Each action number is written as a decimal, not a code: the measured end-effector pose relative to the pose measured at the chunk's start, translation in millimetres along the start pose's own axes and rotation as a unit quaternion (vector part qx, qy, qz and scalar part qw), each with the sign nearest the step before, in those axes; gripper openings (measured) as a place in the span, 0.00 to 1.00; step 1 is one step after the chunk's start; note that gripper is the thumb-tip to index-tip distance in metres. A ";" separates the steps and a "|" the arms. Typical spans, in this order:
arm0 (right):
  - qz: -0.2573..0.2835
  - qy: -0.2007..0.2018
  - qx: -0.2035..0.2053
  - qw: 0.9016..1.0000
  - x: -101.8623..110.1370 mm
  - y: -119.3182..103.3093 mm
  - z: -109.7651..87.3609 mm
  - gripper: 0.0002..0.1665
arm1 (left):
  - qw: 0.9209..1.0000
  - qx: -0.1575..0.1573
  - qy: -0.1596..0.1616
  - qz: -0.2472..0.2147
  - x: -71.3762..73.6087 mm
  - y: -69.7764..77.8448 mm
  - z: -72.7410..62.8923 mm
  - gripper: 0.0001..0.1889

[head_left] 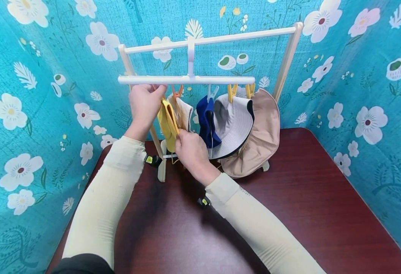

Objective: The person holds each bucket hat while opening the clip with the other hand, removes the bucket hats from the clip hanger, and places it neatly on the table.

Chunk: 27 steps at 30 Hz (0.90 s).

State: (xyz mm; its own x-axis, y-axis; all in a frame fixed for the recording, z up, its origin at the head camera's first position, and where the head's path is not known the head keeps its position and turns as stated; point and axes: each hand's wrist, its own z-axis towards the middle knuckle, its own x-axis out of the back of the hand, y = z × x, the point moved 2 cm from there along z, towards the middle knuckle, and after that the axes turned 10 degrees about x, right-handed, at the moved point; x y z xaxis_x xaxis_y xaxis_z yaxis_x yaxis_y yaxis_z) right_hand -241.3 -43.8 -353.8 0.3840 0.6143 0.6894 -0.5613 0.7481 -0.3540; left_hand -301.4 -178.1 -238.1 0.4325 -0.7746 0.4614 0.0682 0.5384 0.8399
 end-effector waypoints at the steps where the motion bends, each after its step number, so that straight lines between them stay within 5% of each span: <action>1: -0.002 0.002 0.003 1.000 0.2 0.4 -0.6 0.11 | 1.000 0.001 -0.001 -0.001 -0.1 -0.1 0.2 0.25; 27: 0.008 0.032 0.026 0.999 0.3 3.5 -14.0 0.15 | 1.000 0.009 -0.022 -0.017 0.5 -0.3 -1.1 0.26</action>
State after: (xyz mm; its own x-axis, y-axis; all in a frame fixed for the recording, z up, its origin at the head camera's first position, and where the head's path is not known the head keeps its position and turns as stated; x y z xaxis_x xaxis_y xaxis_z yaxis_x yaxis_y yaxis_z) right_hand -232.9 -37.5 -363.7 0.4203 0.6424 0.6408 -0.6050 0.7247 -0.3297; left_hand -300.2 -178.3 -238.4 0.3896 -0.8068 0.4441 0.0659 0.5054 0.8604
